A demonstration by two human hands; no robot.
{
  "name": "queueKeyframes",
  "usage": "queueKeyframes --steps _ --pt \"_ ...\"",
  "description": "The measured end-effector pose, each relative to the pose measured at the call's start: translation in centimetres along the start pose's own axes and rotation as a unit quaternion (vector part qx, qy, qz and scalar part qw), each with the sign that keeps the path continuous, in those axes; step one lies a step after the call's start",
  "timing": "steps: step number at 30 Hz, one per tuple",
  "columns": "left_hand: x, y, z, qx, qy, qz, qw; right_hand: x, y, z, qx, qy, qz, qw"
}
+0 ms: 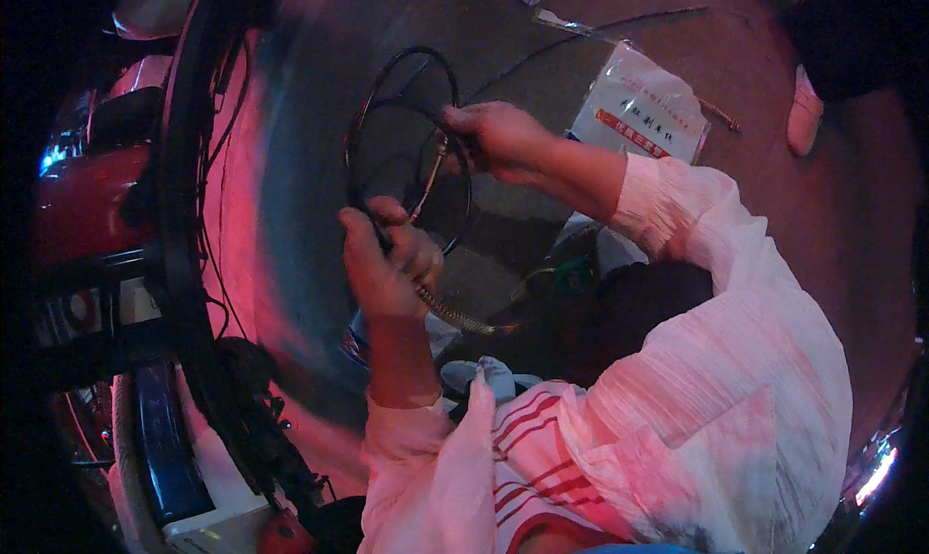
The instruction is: The person sits on the ground and repeatedly opens plastic packages containing black cables. They remove the cables from the packaging, inspect them, and place them on the floor next to the opened wrappers.
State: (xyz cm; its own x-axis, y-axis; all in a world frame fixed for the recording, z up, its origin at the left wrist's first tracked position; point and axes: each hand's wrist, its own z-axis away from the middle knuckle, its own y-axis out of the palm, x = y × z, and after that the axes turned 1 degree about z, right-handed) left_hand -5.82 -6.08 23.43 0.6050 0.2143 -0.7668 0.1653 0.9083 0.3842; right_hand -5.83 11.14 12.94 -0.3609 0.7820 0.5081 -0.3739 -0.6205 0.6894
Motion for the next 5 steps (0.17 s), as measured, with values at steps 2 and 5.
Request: queueKeyframes --steps 2,5 --pt "0.01 -0.24 0.10 0.072 0.008 -0.010 0.997 0.19 -0.33 0.65 0.007 0.019 0.012 1.000" --pt "-0.19 -0.37 0.23 0.122 0.008 -0.020 0.992 1.03 -0.97 1.18 0.025 0.009 0.010 1.000"
